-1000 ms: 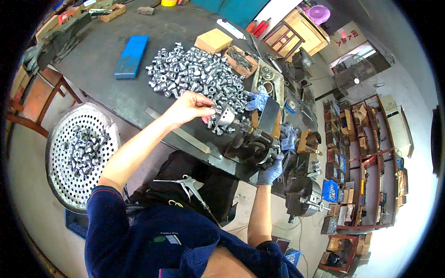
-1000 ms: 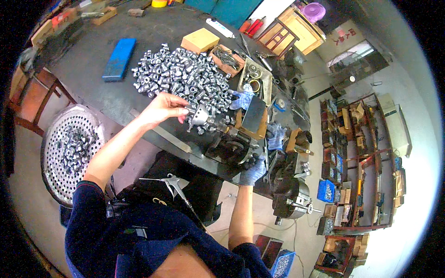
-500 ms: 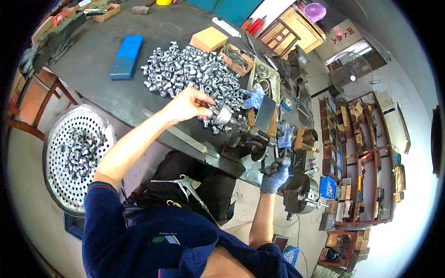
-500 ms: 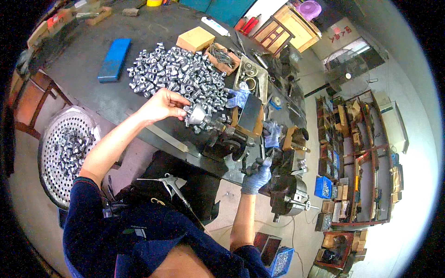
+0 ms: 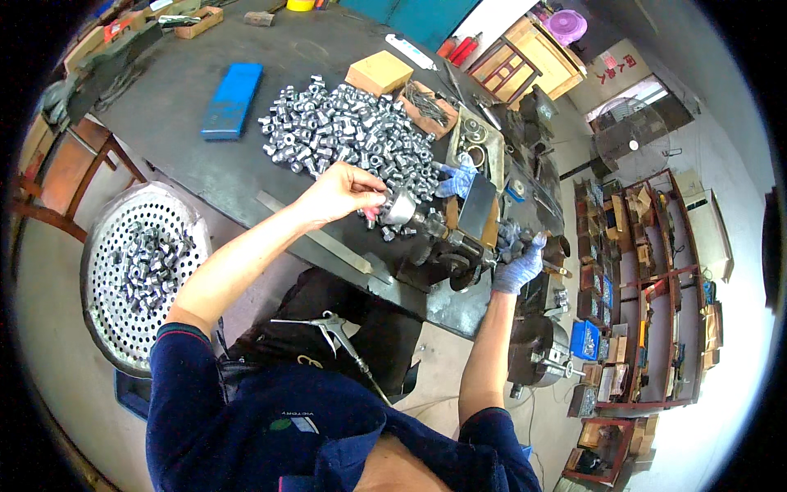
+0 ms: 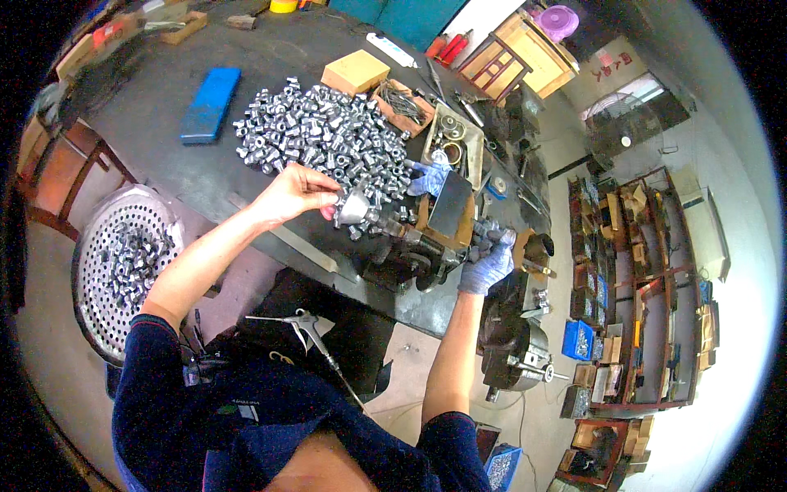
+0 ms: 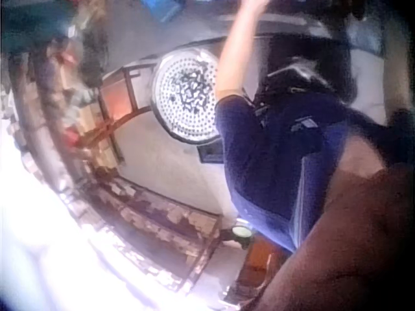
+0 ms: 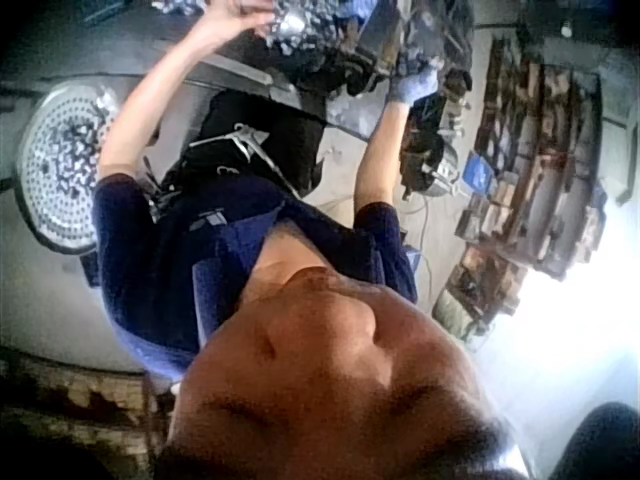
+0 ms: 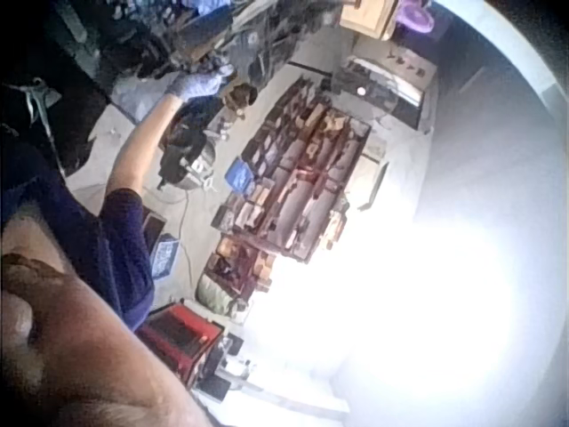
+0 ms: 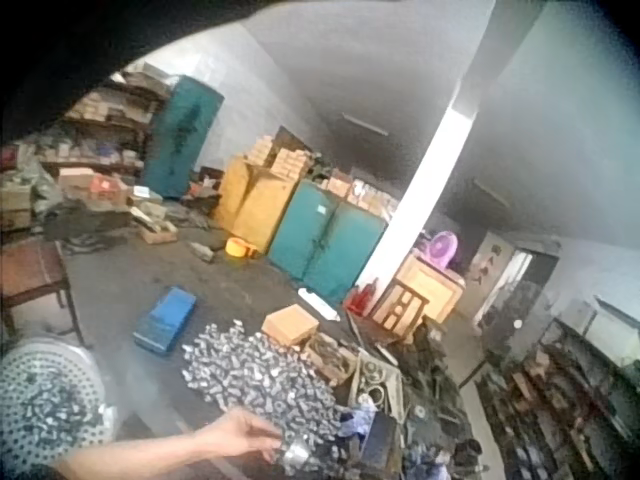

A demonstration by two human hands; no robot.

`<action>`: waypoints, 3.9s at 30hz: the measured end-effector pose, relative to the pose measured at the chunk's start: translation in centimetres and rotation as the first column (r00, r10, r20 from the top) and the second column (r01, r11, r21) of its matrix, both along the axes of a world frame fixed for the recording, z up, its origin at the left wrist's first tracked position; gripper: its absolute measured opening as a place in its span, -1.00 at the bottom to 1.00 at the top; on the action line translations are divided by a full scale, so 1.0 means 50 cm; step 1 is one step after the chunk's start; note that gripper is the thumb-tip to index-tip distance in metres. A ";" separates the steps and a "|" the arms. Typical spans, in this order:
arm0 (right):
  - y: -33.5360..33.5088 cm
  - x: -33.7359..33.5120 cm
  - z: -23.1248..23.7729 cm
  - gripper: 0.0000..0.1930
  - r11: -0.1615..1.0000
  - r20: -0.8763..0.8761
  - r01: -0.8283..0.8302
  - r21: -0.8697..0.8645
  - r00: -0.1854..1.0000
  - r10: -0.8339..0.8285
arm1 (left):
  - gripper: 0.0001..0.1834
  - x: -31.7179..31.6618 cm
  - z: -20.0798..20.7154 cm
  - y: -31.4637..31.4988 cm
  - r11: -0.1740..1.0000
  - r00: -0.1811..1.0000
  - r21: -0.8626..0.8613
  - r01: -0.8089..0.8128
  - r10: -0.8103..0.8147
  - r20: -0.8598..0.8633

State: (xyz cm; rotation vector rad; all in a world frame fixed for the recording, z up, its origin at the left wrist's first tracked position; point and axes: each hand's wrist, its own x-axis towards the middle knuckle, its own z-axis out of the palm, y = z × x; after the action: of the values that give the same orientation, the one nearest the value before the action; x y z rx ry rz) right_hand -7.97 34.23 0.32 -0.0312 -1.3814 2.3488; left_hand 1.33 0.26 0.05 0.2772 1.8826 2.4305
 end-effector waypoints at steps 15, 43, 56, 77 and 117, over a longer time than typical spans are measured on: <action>0.052 0.089 -0.210 -0.76 0.985 0.198 -0.133 -0.106 0.968 0.152 | -0.76 0.005 0.003 0.020 0.996 0.994 -0.049 -0.077 0.073 -0.082; 0.047 0.138 -0.181 -0.68 0.998 0.218 0.060 0.033 0.974 -0.066 | -0.59 0.007 0.003 0.013 0.973 0.991 -0.190 -0.128 0.132 0.009; 0.007 0.078 0.028 -0.73 0.984 -0.091 0.164 0.071 0.983 -0.157 | -0.68 0.384 -0.077 -0.326 0.481 0.776 -0.775 -0.409 0.631 -0.017; 0.005 0.151 -0.147 -0.68 0.995 0.266 0.045 0.094 0.962 -0.068 | -0.73 -0.058 -0.143 -0.072 0.066 0.929 -0.938 -0.340 -0.134 -0.346; -0.024 0.214 0.032 -0.59 1.000 0.171 0.027 0.005 0.985 -0.027 | -0.82 -0.005 0.015 0.011 0.998 0.997 -0.049 -0.050 0.047 -0.063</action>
State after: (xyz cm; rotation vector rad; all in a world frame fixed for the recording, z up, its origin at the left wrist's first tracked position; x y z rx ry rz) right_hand 2.72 33.03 1.92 -0.2542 -1.4534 2.3680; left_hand 1.07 0.80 0.82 0.3104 1.9956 2.4281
